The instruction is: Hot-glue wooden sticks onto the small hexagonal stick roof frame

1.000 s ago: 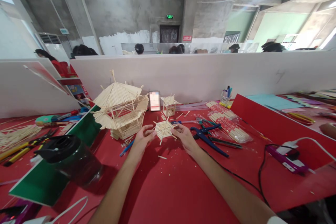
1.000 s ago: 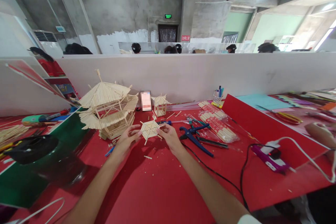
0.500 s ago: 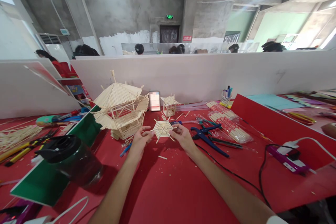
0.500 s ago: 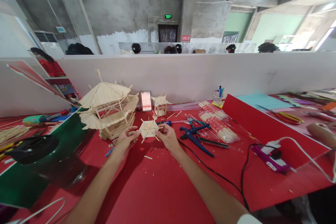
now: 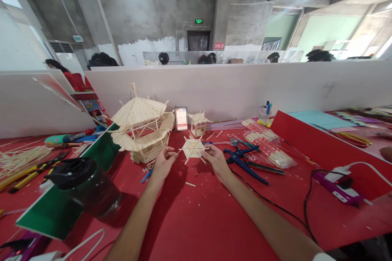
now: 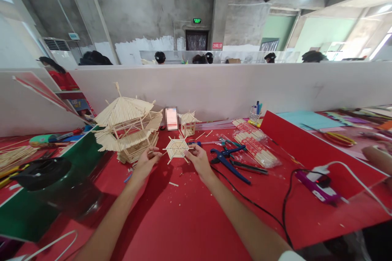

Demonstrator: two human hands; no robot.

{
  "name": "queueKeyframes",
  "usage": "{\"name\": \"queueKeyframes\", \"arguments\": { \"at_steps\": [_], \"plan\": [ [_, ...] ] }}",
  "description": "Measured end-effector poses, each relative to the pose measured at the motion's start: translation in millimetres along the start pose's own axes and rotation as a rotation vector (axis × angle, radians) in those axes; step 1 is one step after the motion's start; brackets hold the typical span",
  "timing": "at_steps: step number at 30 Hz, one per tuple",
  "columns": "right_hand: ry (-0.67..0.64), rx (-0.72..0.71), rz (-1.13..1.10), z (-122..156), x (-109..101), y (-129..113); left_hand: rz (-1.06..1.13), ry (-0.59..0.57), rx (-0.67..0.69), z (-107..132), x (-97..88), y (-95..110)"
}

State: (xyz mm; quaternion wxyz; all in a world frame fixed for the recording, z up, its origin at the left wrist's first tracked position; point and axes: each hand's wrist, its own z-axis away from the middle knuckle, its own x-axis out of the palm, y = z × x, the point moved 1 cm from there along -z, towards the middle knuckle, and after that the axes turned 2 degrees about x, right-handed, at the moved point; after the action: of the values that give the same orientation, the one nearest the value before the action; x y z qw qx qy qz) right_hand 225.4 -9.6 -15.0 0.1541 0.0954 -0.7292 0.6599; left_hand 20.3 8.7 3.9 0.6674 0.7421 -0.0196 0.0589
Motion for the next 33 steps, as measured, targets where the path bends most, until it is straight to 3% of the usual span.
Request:
{"name": "queueKeyframes", "arguments": {
  "at_steps": [3,6,10,18,25,29,33],
  "plan": [
    [0.006,0.045,-0.055,1,-2,-2,-0.23,-0.017,0.161,-5,-7.4,-2],
    [-0.002,0.085,-0.113,2,-3,-4,-0.363,-0.091,0.224,-5,-8.8,-6],
    [-0.029,0.098,-0.121,2,-3,-4,-0.249,-0.198,0.197,1,1.9,-1],
    [-0.057,0.05,-0.081,-1,-3,1,-0.257,-0.233,0.283,13,7.2,26],
    [-0.112,-0.02,0.025,-3,-4,2,-0.459,-0.203,0.294,2,1.0,14],
    [-0.145,-0.039,0.074,-4,-6,2,-0.466,-0.24,0.253,-5,-3.4,4],
    [-0.182,-0.013,0.076,-2,-6,0,-0.416,-0.171,0.249,-7,-7.3,4]
  ]
}}
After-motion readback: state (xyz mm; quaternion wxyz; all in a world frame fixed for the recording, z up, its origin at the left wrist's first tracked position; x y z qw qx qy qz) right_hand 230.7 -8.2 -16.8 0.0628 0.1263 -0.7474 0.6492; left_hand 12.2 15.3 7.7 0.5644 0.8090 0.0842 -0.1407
